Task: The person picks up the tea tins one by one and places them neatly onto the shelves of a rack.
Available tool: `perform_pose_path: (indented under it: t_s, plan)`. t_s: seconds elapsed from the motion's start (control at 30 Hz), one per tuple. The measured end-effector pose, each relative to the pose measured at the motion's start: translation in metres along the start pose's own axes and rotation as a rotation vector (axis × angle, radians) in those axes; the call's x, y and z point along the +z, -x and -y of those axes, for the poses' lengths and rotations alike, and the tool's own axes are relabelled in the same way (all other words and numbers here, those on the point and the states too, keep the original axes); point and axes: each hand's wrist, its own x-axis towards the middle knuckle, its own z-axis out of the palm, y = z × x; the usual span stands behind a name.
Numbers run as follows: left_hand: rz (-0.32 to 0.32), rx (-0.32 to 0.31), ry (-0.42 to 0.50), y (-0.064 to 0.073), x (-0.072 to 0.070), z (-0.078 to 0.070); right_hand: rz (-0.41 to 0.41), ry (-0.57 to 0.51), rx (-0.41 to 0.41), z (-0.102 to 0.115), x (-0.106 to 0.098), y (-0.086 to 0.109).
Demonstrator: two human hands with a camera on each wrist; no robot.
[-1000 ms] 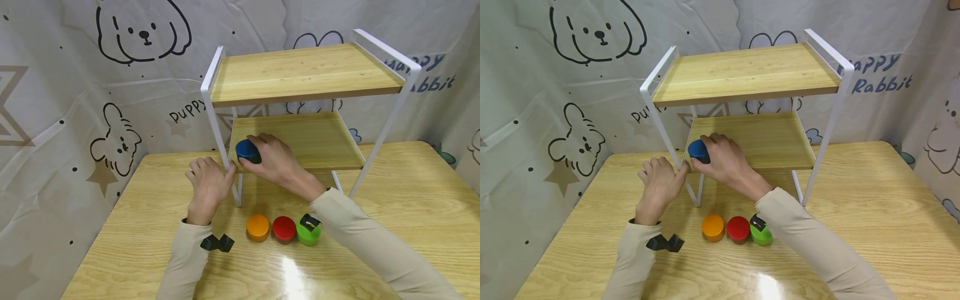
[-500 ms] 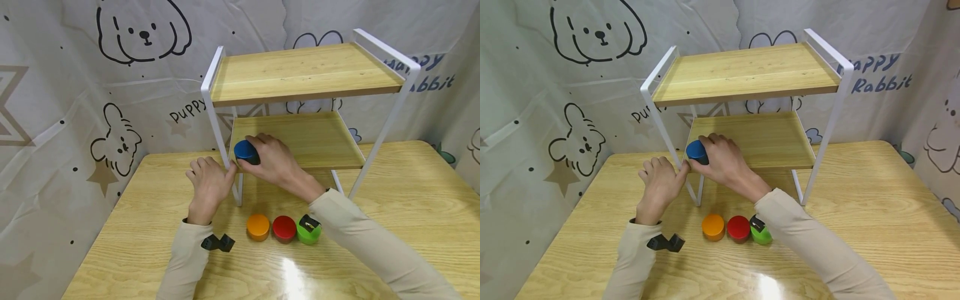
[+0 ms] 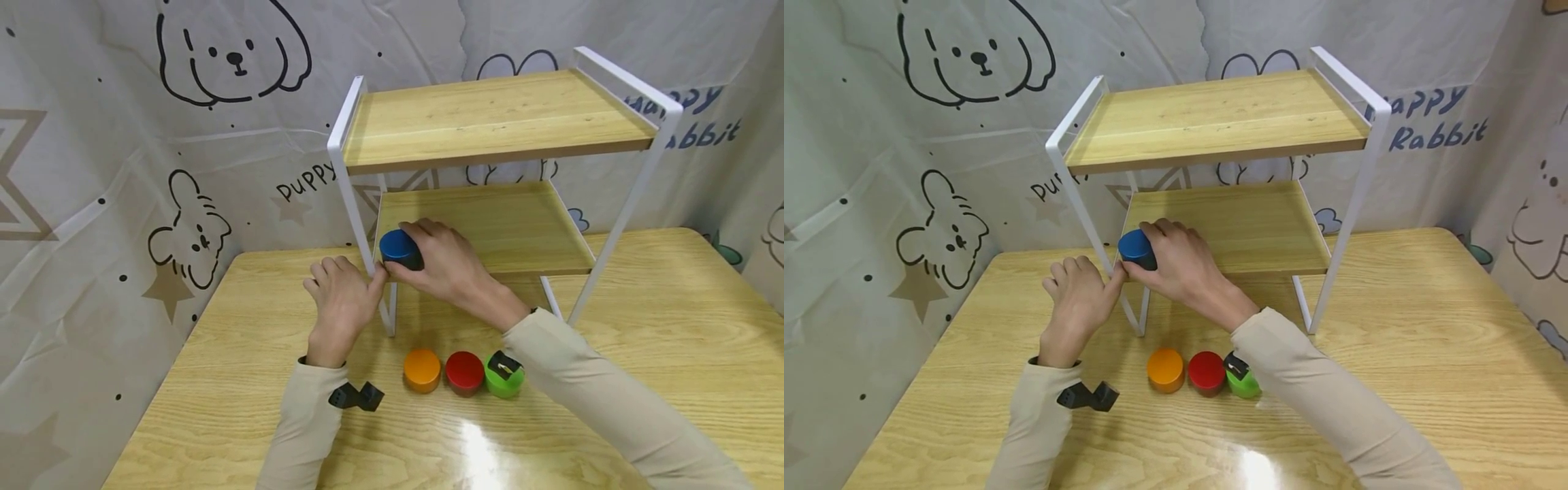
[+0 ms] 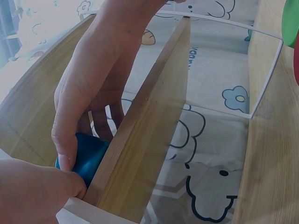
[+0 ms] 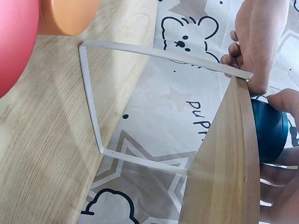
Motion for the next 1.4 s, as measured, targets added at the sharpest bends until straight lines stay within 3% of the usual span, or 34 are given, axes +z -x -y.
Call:
perform_pose_path:
  t_s: [0.27,0.5,0.83,1.1,1.4]
  plan:
    - [0.003,0.000,-0.001,-0.001,0.001,0.000,-0.017,-0.011,0.000,-0.005,-0.003,0.006]
    - [0.018,-0.003,-0.023,-0.001,0.000,0.001,-0.045,-0.038,0.037,-0.011,-0.016,0.025]
    - [0.046,-0.011,-0.002,-0.001,0.000,0.003,-0.038,-0.044,0.008,-0.009,-0.032,0.084]
    - [0.048,-0.008,0.016,-0.002,0.001,0.002,-0.115,-0.062,0.002,-0.006,-0.042,0.121]
    - [0.023,0.001,0.011,-0.002,0.001,0.003,-0.027,-0.079,0.020,-0.015,-0.032,0.157]
